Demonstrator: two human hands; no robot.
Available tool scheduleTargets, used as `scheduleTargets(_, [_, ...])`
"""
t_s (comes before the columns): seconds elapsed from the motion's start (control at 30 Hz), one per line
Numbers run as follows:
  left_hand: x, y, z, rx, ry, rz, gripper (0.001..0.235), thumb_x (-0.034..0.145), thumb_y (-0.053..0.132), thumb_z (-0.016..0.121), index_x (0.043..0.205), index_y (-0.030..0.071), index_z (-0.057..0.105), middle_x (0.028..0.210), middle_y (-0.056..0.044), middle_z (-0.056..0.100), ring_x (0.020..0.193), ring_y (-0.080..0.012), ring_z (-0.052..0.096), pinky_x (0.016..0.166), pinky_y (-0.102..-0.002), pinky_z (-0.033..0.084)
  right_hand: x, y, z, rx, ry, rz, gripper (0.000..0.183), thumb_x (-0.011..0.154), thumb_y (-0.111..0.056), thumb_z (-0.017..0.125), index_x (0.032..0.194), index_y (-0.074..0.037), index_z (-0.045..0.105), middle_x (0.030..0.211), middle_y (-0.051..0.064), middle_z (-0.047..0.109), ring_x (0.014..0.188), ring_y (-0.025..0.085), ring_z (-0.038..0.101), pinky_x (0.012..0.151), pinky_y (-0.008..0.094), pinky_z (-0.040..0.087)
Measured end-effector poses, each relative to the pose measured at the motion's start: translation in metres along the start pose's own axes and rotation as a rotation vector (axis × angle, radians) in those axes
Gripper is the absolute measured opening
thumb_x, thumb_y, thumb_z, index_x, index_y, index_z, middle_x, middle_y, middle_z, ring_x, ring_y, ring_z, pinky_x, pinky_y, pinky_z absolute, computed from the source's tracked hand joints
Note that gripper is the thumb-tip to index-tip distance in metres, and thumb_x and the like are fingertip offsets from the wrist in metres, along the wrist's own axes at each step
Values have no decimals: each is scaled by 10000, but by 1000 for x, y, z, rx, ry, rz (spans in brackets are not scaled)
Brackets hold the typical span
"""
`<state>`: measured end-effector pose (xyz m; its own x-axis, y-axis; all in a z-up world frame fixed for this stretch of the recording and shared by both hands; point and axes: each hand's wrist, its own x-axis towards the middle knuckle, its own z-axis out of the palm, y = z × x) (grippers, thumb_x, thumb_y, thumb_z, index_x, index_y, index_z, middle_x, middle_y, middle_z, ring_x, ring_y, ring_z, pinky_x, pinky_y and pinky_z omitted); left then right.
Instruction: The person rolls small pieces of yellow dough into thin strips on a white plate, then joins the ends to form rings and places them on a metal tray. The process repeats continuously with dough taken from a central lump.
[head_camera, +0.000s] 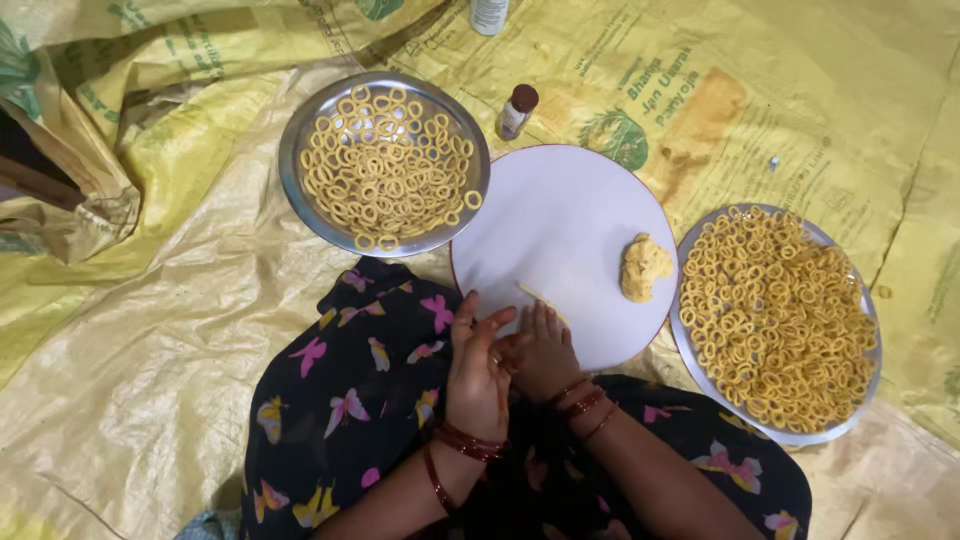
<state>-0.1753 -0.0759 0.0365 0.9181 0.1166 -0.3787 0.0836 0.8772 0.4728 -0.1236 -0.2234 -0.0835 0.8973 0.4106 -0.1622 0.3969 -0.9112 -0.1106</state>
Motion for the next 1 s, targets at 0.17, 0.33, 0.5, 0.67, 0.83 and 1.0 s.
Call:
scheduleTargets(0.17, [1, 13, 15, 28, 12, -24, 593, 1001, 293, 546, 1537, 152, 334, 1227, -93, 624, 945, -187, 654, 766, -333, 520, 44, 24, -13, -38, 34, 160, 878, 956, -528, 548, 1529, 80, 278, 1606, 306, 274, 1487, 495, 240, 1106, 683, 297])
scheduleTargets(0.33, [-3, 42, 40, 49, 5, -56, 623, 972, 283, 570, 1539, 172, 339, 1223, -94, 627, 960, -189, 648, 749, -331, 517, 59, 43, -25, -109, 145, 146, 832, 969, -499, 524, 1540, 58, 291, 1622, 279, 287, 1502, 461, 256, 1112, 669, 319])
scheduleTargets(0.5, [3, 74, 62, -5, -111, 108, 651, 991, 272, 565, 1573, 182, 287, 1265, -93, 618, 1006, -196, 638, 799, -324, 534, 20, 7, -12, -91, -91, 66, 833, 970, -530, 517, 1516, 67, 322, 1579, 311, 330, 1435, 469, 369, 1082, 628, 388])
scheduleTargets(0.67, [58, 100, 47, 73, 72, 195, 673, 960, 282, 611, 1562, 188, 324, 1219, -78, 635, 969, -189, 635, 751, -319, 527, 16, -13, -5, -44, 125, 18, 832, 967, -531, 531, 1491, 88, 345, 1548, 316, 358, 1429, 473, 383, 1088, 629, 386])
scheduleTargets(0.83, [88, 100, 16, 9, 225, 74, 641, 954, 345, 630, 1527, 157, 413, 1127, -80, 658, 873, -187, 649, 656, -313, 523, 62, 27, -20, -117, 125, 162, 823, 983, -534, 498, 1532, 47, 302, 1609, 262, 286, 1480, 437, 286, 1114, 652, 307])
scheduleTargets(1.0, [88, 91, 17, 34, 141, 140, 703, 931, 225, 638, 1552, 173, 312, 1149, -94, 660, 824, -170, 662, 644, -283, 545, 59, 24, -20, -105, 115, 127, 833, 984, -537, 494, 1531, 61, 298, 1612, 275, 271, 1490, 446, 258, 1108, 650, 291])
